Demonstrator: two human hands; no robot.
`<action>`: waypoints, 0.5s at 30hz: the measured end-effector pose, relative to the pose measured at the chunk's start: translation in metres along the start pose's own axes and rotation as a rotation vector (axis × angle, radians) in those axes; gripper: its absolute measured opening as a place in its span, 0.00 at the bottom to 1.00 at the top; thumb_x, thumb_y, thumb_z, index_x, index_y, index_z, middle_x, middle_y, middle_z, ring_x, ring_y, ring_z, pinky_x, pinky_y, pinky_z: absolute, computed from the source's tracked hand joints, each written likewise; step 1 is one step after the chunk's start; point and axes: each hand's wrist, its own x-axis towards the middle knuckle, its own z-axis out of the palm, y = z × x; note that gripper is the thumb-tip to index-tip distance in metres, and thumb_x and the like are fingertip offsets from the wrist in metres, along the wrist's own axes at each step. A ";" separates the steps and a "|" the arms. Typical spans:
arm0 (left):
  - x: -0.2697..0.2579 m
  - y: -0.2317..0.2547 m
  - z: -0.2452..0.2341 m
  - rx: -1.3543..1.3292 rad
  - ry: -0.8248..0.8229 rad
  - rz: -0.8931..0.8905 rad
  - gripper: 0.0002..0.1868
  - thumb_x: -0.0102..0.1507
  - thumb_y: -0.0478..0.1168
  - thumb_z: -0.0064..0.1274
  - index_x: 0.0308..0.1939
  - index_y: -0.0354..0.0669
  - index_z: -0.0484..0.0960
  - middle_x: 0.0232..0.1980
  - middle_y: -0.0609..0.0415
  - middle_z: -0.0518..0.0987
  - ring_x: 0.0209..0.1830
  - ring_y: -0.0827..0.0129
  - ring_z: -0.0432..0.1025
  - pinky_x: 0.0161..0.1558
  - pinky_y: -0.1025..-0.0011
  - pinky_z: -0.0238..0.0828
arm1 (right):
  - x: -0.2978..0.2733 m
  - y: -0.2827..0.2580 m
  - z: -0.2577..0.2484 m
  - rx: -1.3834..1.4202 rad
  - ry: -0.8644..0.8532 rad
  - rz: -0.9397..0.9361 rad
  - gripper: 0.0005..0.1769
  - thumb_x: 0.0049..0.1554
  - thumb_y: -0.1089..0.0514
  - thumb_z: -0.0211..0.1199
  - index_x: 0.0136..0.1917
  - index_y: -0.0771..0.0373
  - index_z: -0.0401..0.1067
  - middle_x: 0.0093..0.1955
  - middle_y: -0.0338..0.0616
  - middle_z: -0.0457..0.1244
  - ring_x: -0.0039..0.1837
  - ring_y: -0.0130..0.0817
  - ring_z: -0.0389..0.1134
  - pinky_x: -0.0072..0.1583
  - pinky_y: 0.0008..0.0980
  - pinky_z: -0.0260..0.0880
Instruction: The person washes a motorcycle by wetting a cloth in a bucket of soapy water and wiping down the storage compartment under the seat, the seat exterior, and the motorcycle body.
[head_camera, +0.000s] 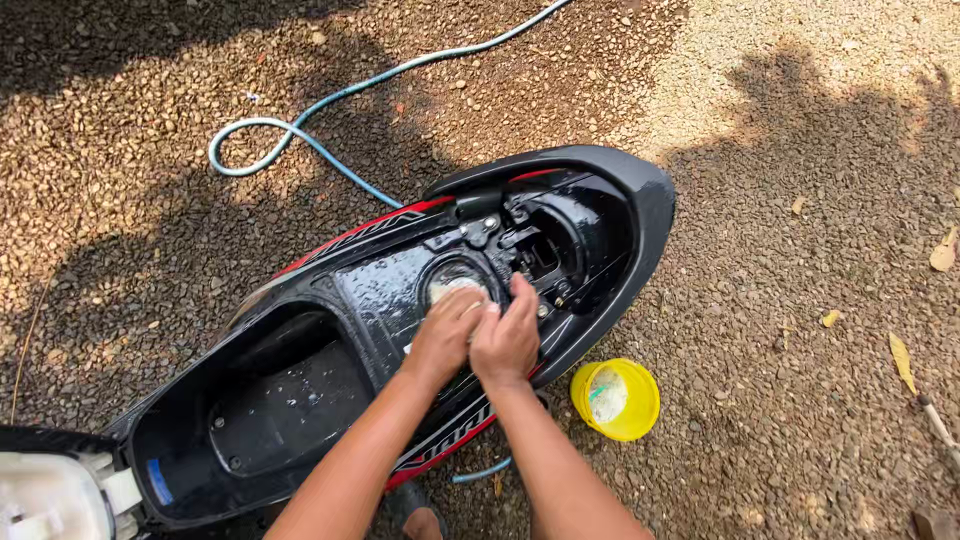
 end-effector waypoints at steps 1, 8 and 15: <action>0.000 -0.003 -0.002 -0.029 -0.050 0.031 0.14 0.59 0.37 0.52 0.49 0.39 0.79 0.56 0.43 0.77 0.62 0.51 0.69 0.66 0.56 0.64 | 0.003 -0.002 0.001 -0.037 -0.044 0.002 0.28 0.56 0.59 0.51 0.68 0.73 0.57 0.65 0.63 0.58 0.65 0.58 0.61 0.65 0.45 0.61; 0.044 0.014 0.070 -0.012 0.302 -0.656 0.13 0.60 0.39 0.51 0.47 0.40 0.80 0.51 0.44 0.80 0.53 0.53 0.74 0.55 0.62 0.70 | 0.034 0.000 -0.033 0.268 -0.171 0.136 0.28 0.60 0.58 0.52 0.70 0.73 0.54 0.64 0.65 0.56 0.67 0.58 0.58 0.68 0.49 0.56; 0.123 0.058 0.148 0.070 0.421 -0.735 0.18 0.63 0.40 0.50 0.51 0.29 0.70 0.47 0.31 0.74 0.48 0.37 0.69 0.49 0.49 0.65 | 0.170 0.034 -0.120 -0.315 -0.198 -0.458 0.20 0.55 0.57 0.60 0.60 0.64 0.69 0.66 0.59 0.56 0.74 0.62 0.52 0.73 0.58 0.47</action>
